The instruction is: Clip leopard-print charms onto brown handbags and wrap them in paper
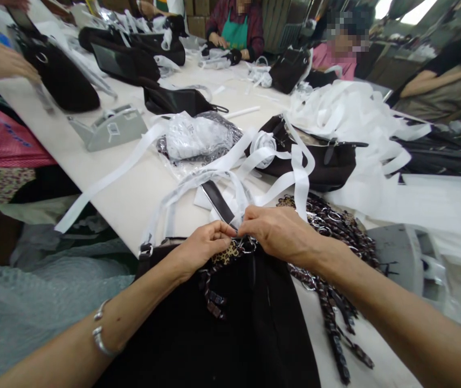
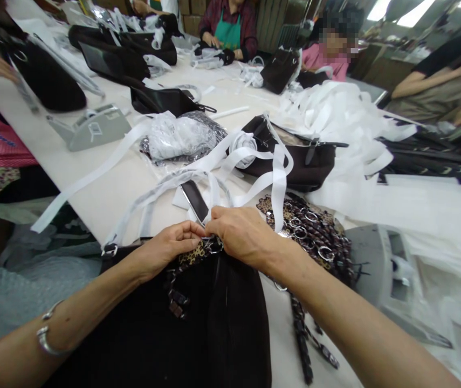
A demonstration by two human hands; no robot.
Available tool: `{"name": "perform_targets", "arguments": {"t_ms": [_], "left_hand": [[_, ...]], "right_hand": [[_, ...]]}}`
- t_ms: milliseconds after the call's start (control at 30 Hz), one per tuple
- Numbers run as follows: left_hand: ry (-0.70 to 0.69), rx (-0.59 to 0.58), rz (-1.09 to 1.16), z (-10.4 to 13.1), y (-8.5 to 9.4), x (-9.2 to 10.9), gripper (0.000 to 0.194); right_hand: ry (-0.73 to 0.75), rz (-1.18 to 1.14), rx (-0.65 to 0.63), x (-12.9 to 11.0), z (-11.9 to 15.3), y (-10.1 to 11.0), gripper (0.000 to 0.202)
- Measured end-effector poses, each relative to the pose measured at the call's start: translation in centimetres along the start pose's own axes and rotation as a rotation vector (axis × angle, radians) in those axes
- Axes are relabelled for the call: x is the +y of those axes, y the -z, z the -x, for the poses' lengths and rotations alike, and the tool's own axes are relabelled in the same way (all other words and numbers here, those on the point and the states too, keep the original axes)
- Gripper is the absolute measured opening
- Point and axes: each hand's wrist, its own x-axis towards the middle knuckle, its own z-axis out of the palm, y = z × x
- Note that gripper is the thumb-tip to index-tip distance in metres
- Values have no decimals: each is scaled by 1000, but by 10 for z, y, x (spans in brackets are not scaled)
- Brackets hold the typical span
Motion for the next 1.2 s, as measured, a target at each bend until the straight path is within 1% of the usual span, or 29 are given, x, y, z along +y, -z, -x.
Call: {"name": "perform_targets", "arguments": {"t_ms": [100, 200, 300, 433, 633, 800, 967, 1200], "left_hand": [[-4, -9, 16, 0, 1, -1, 28], [-39, -10, 22, 0, 1, 0, 29], [-44, -9, 17, 1, 1, 2, 29], [-33, -6, 10, 2, 0, 5, 28], [-74, 0, -18, -1, 1, 2, 28], [-81, 10, -33, -1, 2, 1, 26], [-93, 20, -44, -1, 1, 1, 28], [-92, 86, -73, -2, 1, 0, 34]], "right_hand": [[9, 96, 0, -5, -1, 0, 28], [30, 153, 19, -8, -3, -1, 29], [42, 171, 22, -8, -4, 0, 31], [42, 165, -5, -9, -4, 2, 29], [47, 100, -37, -5, -4, 0, 29], [17, 5, -32, 3, -5, -3, 31], [18, -90, -40, 6, -8, -2, 31], [30, -188, -82, 10, -11, 1, 27]]}}
